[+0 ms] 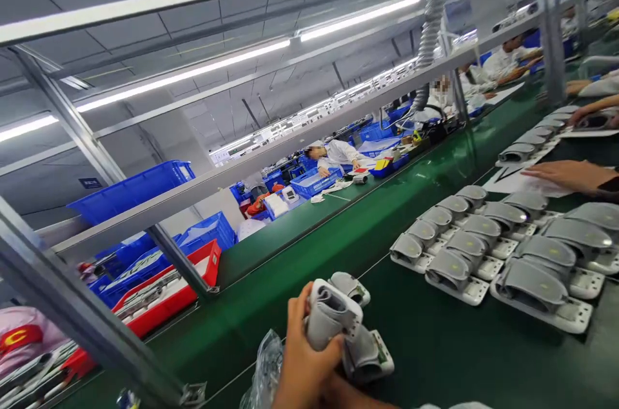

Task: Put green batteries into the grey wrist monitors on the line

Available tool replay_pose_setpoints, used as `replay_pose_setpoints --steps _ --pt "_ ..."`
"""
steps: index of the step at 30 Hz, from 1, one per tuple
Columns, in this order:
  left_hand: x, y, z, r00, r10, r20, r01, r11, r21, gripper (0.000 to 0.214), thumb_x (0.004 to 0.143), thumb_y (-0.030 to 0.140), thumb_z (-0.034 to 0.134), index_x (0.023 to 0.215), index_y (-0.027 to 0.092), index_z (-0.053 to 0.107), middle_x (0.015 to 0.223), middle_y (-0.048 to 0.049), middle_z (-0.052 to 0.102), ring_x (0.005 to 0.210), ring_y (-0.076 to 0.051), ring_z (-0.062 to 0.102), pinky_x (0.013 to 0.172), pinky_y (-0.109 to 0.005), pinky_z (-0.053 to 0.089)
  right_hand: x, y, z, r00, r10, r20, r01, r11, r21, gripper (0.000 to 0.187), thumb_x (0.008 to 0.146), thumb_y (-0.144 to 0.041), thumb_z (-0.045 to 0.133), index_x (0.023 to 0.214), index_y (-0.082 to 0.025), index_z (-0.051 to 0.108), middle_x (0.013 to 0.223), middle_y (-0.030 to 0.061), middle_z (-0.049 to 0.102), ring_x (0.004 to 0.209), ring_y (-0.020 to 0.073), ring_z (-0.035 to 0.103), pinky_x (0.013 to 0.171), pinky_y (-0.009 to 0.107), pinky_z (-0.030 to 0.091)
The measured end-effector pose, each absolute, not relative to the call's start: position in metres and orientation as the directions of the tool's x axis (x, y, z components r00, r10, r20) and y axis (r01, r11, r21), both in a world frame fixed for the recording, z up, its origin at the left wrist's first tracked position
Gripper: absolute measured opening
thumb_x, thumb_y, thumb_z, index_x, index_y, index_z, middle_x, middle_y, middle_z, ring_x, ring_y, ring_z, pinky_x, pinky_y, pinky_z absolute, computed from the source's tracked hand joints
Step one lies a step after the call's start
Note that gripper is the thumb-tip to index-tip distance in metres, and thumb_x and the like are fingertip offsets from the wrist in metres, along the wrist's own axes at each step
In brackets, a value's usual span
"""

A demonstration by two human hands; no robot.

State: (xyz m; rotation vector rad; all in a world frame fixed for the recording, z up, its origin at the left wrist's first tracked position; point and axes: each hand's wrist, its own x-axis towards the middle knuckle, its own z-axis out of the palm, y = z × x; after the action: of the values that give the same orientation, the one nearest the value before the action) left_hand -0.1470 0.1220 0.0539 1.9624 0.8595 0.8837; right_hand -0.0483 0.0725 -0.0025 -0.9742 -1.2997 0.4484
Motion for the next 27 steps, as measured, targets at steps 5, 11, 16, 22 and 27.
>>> replay_pose_setpoints --steps 5,11,16,22,27 --pt "-0.251 0.126 -0.001 0.066 0.914 0.401 0.262 -0.404 0.876 0.076 0.070 0.040 0.078 0.139 0.024 0.050 0.148 -0.0154 0.048 0.137 -0.038 0.054 0.113 -0.046 0.048 -0.097 0.084 -0.040 -0.002 0.965 0.264 -0.239 0.256 -0.937 0.055 0.094 -0.072 0.048 0.091 -0.019 0.060 0.071 0.0008 0.062 0.047 0.0087 0.044 0.039 0.019 0.031" --pt "-0.285 0.125 -0.041 -0.016 0.978 0.207 0.140 -0.203 0.969 0.092 0.052 0.058 0.091 0.128 0.021 0.053 0.127 -0.0176 0.067 0.118 -0.037 0.067 0.100 -0.044 0.055 -0.100 0.067 -0.044 -0.087 0.995 0.047 -0.439 0.004 -0.898 0.063 0.072 -0.076 0.076 0.095 -0.019 0.061 0.070 -0.0079 0.042 0.052 0.0036 0.023 0.048 0.019 0.020" --pt "-0.270 0.108 -0.035 0.118 0.984 0.131 0.034 -0.136 0.990 0.095 0.051 0.049 0.098 0.128 0.022 0.050 0.123 -0.0139 0.069 0.110 -0.032 0.069 0.097 -0.042 0.054 -0.089 0.057 -0.039 0.050 0.994 0.101 -0.207 0.110 -0.972 0.065 0.076 -0.078 0.074 0.101 -0.019 0.067 0.078 -0.0010 0.055 0.062 0.0110 0.041 0.058 0.025 0.039" --pt "-0.268 0.099 -0.024 0.176 0.984 0.038 0.016 -0.042 0.999 0.089 0.060 0.053 0.095 0.130 0.021 0.050 0.128 -0.0145 0.066 0.117 -0.033 0.064 0.103 -0.044 0.050 -0.076 0.048 -0.034 0.062 0.976 0.207 0.168 0.194 -0.967 0.056 0.099 -0.070 0.047 0.104 -0.020 0.071 0.078 0.0042 0.063 0.071 0.0205 0.056 0.072 0.034 0.051" --pt "-0.267 0.096 -0.022 0.291 0.957 -0.004 0.106 -0.028 0.994 0.072 0.073 0.054 0.086 0.127 0.019 0.053 0.121 -0.0112 0.067 0.113 -0.030 0.063 0.100 -0.044 0.050 -0.069 0.045 -0.033 0.110 0.957 0.267 0.303 0.223 -0.926 0.042 0.098 -0.061 0.056 0.108 -0.021 0.063 0.073 0.0002 0.058 0.061 0.0170 0.053 0.056 0.028 0.044"
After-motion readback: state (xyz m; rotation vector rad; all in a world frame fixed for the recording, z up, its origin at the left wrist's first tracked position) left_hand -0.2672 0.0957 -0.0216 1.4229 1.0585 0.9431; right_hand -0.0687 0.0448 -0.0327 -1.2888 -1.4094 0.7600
